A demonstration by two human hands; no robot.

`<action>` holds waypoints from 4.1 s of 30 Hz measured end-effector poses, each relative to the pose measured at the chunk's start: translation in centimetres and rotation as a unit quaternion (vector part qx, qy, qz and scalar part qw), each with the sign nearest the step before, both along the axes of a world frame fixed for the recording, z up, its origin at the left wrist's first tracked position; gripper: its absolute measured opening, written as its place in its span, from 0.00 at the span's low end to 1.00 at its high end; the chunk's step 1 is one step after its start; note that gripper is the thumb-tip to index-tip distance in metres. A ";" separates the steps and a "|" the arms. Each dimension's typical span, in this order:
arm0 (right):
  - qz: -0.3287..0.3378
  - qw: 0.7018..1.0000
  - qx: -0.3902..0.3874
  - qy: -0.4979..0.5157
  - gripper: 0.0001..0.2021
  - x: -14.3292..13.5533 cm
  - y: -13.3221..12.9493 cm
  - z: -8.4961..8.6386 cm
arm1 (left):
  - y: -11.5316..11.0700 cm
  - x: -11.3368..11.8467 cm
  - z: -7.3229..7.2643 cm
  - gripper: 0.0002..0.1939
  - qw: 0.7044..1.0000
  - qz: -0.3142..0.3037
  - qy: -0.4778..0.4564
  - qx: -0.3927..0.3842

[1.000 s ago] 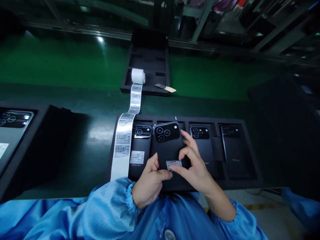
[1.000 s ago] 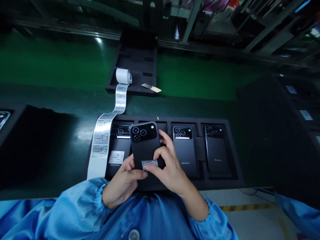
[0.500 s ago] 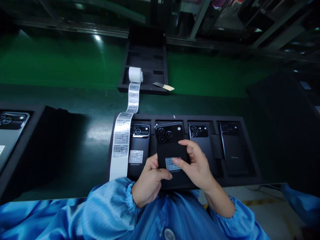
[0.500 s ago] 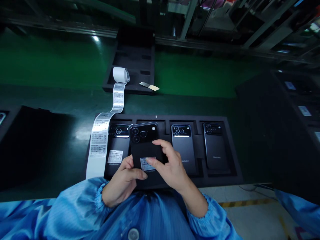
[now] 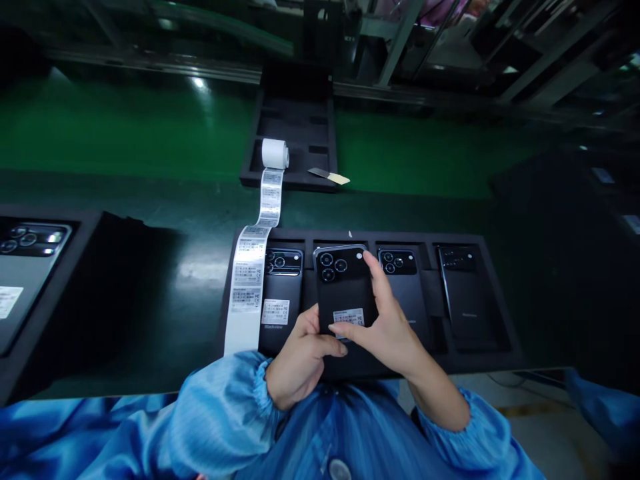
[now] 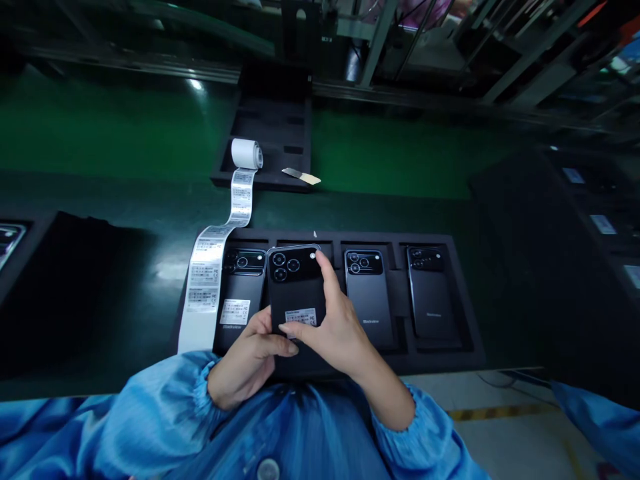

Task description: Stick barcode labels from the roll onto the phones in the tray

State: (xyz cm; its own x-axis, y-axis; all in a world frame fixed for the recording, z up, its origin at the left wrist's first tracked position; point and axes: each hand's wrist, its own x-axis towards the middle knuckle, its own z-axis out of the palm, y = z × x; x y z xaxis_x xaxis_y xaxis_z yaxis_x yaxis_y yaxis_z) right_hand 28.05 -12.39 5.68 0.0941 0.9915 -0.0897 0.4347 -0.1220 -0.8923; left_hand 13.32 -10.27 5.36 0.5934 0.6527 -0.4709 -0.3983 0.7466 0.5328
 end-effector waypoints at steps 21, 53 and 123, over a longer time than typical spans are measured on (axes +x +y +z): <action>0.022 1.000 0.010 -0.009 0.44 0.5 0.9 0.2 | 0.1 -0.3 0.0 0.26 0.999 -0.011 -0.031 -0.042; 0.043 0.978 0.011 0.204 0.35 -0.7 -0.3 -0.4 | 0.0 -0.1 0.4 0.22 0.990 0.106 0.091 0.031; 0.092 0.946 -0.034 0.307 0.37 -0.9 -2.6 -0.9 | -0.6 0.1 0.2 0.19 0.981 0.111 0.138 0.079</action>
